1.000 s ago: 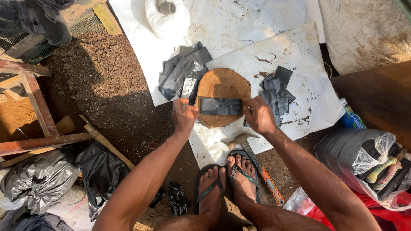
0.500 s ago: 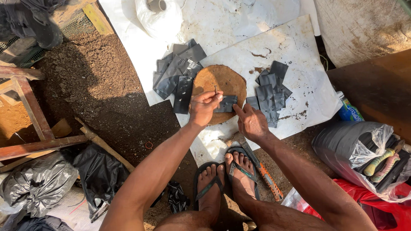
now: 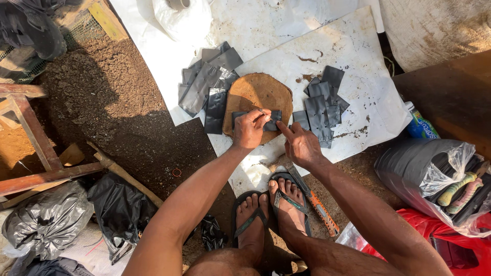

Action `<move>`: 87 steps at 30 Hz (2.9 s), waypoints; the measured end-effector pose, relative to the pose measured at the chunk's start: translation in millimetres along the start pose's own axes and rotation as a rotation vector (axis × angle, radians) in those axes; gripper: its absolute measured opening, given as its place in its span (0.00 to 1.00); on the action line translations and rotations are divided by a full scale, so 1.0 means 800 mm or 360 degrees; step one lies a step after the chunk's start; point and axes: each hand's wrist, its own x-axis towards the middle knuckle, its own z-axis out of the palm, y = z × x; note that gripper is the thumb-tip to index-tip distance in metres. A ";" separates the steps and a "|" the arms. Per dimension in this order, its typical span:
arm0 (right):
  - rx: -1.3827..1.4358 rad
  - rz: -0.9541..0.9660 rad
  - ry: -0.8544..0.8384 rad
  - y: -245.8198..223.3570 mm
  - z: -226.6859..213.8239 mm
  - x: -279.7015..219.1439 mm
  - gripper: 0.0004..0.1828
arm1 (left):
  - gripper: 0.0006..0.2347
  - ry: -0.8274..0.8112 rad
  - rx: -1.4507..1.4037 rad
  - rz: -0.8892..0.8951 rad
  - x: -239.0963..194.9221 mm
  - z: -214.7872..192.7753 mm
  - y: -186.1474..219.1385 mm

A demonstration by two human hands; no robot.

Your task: The person sits on the ground and assembles small black rubber pieces by stacking them, then uses a hammer to drive nails into the stacked pieces on a wooden block. The person then places the assembled pieces into a clear plastic bag.

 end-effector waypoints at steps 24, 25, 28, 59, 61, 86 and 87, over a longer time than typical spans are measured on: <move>0.0366 0.0146 0.0019 0.016 0.013 -0.034 0.30 | 0.05 -0.0121 0.0441 0.0354 0.001 -0.003 0.015; 0.0448 0.0116 0.0089 0.018 0.016 -0.046 0.26 | 0.05 -0.0101 0.0394 0.0355 0.001 -0.004 0.016; 0.0480 0.0346 -0.0124 0.020 0.033 -0.089 0.22 | 0.04 -0.0054 0.0301 0.0379 0.001 -0.005 0.017; 0.1214 0.1215 -0.0909 -0.018 -0.023 -0.151 0.09 | 0.08 -0.0262 0.0570 0.0565 -0.003 -0.006 -0.001; 0.1086 0.0976 -0.0781 -0.010 -0.026 -0.149 0.09 | 0.09 -0.0273 0.0594 0.0553 -0.003 -0.004 -0.005; 0.0126 0.0380 -0.0264 -0.051 -0.145 -0.046 0.15 | 0.12 -0.0325 0.0792 0.0646 0.000 -0.012 -0.010; 0.0179 0.0274 -0.0131 -0.052 -0.149 -0.051 0.15 | 0.13 -0.0342 0.0787 0.0634 -0.001 -0.011 -0.009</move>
